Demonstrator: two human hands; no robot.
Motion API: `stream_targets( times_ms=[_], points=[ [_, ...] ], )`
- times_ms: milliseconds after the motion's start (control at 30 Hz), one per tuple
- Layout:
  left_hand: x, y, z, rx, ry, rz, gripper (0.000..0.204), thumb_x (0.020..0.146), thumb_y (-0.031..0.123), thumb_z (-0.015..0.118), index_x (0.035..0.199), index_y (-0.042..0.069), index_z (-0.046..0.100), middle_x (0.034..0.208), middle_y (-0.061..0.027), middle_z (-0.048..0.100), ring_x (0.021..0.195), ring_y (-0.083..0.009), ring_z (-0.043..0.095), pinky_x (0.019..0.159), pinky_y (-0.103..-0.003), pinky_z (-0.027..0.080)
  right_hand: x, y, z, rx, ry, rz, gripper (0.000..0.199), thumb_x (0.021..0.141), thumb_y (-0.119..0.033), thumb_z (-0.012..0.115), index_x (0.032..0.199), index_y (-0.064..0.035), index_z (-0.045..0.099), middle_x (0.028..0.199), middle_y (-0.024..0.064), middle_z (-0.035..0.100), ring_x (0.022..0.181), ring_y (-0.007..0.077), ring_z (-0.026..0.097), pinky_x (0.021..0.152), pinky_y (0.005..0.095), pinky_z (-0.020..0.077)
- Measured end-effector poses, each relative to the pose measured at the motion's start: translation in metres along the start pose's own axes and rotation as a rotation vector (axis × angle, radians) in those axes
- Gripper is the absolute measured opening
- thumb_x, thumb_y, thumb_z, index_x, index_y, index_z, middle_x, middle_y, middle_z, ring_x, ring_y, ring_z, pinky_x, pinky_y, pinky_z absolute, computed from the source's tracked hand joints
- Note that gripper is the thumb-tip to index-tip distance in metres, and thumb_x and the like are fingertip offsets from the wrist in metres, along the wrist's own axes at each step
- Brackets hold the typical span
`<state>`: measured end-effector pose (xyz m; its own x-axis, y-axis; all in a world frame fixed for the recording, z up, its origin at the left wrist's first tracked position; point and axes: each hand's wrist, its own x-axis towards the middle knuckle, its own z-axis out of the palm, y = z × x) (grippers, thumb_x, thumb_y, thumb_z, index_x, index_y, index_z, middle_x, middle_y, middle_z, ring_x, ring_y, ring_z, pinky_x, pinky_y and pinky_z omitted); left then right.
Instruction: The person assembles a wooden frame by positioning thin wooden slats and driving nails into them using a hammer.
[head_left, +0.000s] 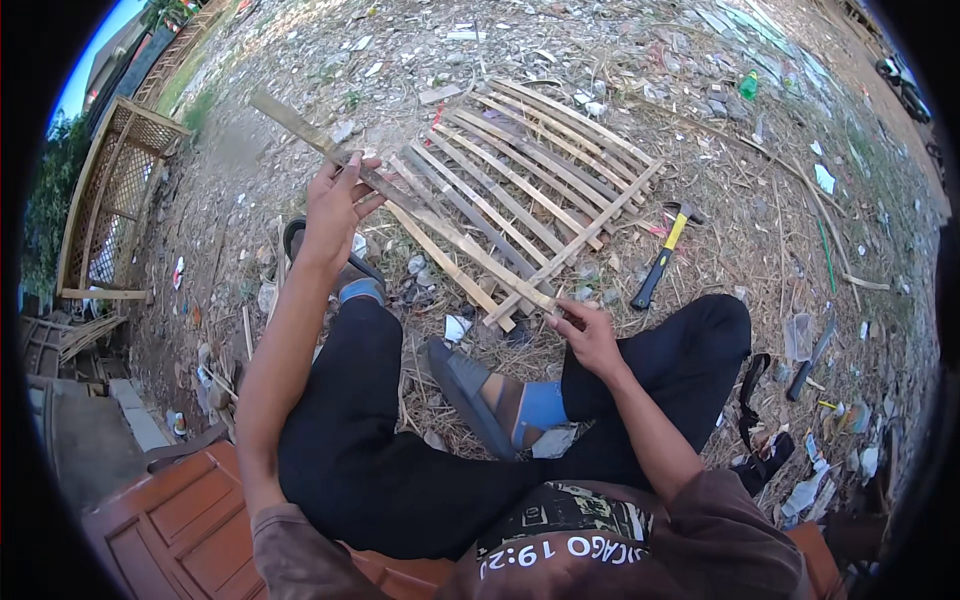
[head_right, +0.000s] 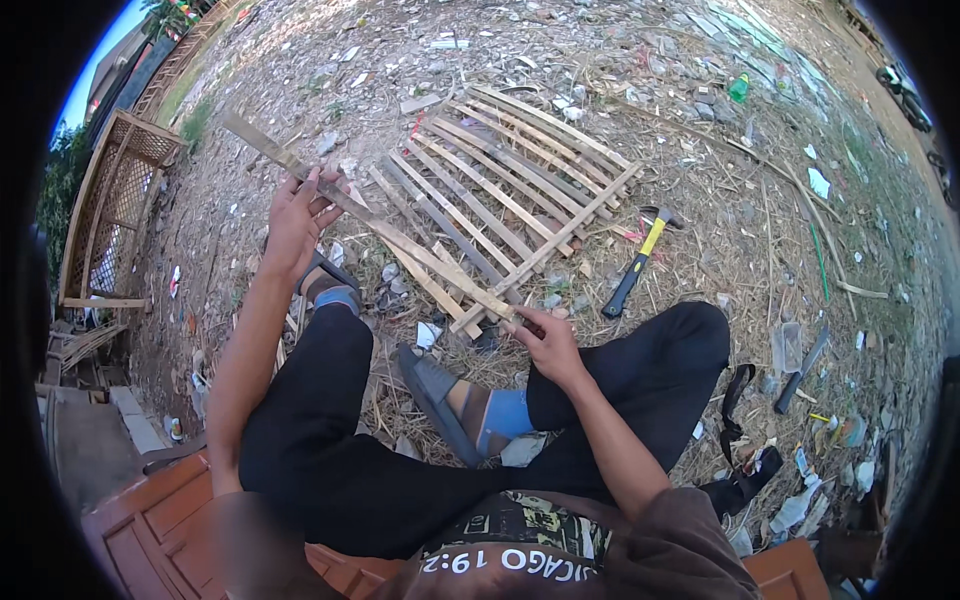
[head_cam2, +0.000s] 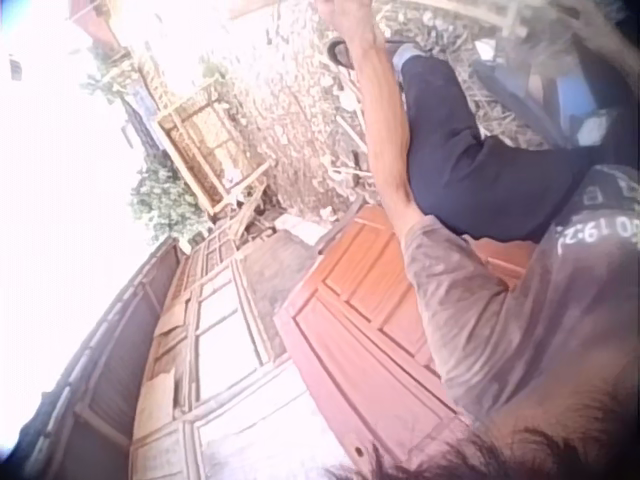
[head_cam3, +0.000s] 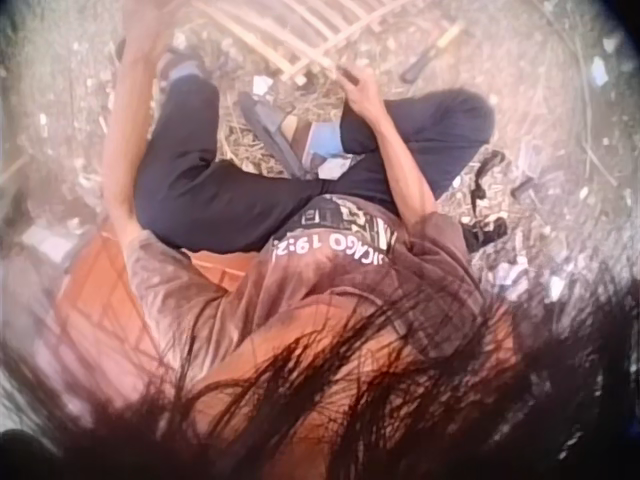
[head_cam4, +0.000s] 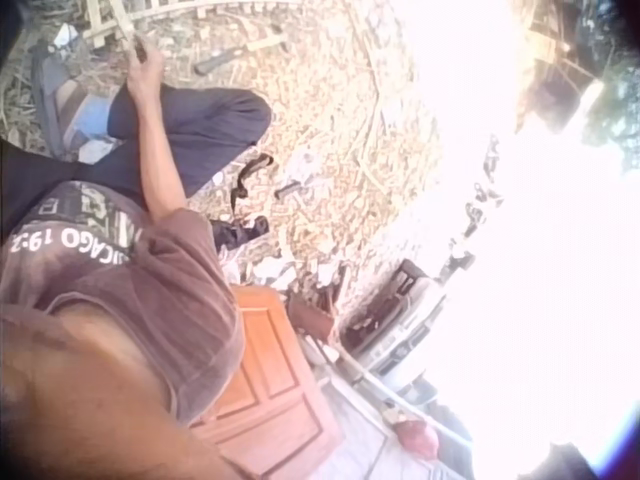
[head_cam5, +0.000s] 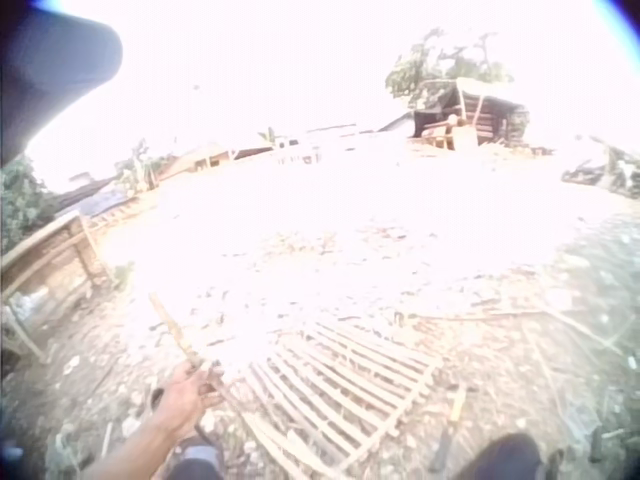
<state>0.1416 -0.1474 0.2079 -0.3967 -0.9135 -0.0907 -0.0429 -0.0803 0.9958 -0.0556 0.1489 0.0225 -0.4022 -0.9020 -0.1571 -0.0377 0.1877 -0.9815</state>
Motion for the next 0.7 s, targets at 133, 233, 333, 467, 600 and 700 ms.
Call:
stream_targets(
  times_ms=[133,233,333,467,600,700],
  points=[
    [-0.006,-0.005,0.000,0.014,0.002,-0.028,0.028,0.105,0.024,0.051,0.125,0.004,0.053,0.117,-0.0091,0.065,0.103,-0.0206,0.069,0.084,-0.033,0.059,0.001,0.032,0.001,0.049,0.014,0.013,0.034,0.094,-0.014,0.071,0.122,0.0048,0.065,0.080,0.0008,0.064,0.073,0.0071,0.057,0.066,0.0249,0.0472],
    [-0.008,-0.007,0.001,0.032,-0.010,-0.045,0.027,0.104,0.025,0.055,0.121,0.004,0.054,0.117,-0.0090,0.065,0.103,-0.0203,0.069,0.083,-0.033,0.059,-0.001,0.045,0.002,0.084,0.014,0.027,0.034,0.094,-0.015,0.070,0.122,0.0025,0.066,0.079,0.0002,0.062,0.073,0.0068,0.055,0.065,0.0249,0.0457],
    [-0.007,-0.009,0.001,0.035,-0.026,-0.021,0.030,0.102,0.028,0.058,0.119,0.004,0.054,0.116,-0.0091,0.065,0.102,-0.0199,0.069,0.083,-0.033,0.059,-0.002,0.043,0.005,0.094,0.014,0.030,0.032,0.094,-0.017,0.070,0.121,0.0006,0.068,0.079,-0.0001,0.061,0.073,0.0065,0.054,0.066,0.0244,0.0447],
    [-0.006,-0.009,0.001,0.005,0.012,0.046,0.037,0.097,0.030,0.066,0.116,0.001,0.053,0.108,-0.0091,0.065,0.098,-0.0201,0.070,0.079,-0.031,0.061,0.001,0.041,0.005,0.111,-0.047,0.033,0.031,0.094,-0.017,0.070,0.121,-0.0006,0.068,0.080,0.0023,0.067,0.075,0.0074,0.058,0.069,0.0242,0.0483],
    [-0.011,-0.008,0.004,0.021,0.044,0.077,0.039,0.096,0.026,0.069,0.118,-0.001,0.050,0.105,-0.0126,0.065,0.091,-0.0225,0.072,0.076,-0.032,0.063,0.000,0.036,0.005,0.135,-0.082,0.031,0.029,0.092,-0.017,0.073,0.117,-0.0017,0.070,0.079,0.0018,0.067,0.072,0.0057,0.057,0.067,0.0246,0.0483],
    [-0.011,-0.014,0.004,0.052,0.055,0.086,0.039,0.096,0.024,0.069,0.118,-0.001,0.049,0.101,-0.0135,0.065,0.088,-0.0232,0.072,0.075,-0.033,0.064,0.000,0.028,0.004,0.037,-0.185,0.057,0.030,0.089,-0.017,0.076,0.115,-0.0029,0.071,0.077,-0.0001,0.065,0.070,0.0036,0.054,0.064,0.0238,0.0468]
  ],
)
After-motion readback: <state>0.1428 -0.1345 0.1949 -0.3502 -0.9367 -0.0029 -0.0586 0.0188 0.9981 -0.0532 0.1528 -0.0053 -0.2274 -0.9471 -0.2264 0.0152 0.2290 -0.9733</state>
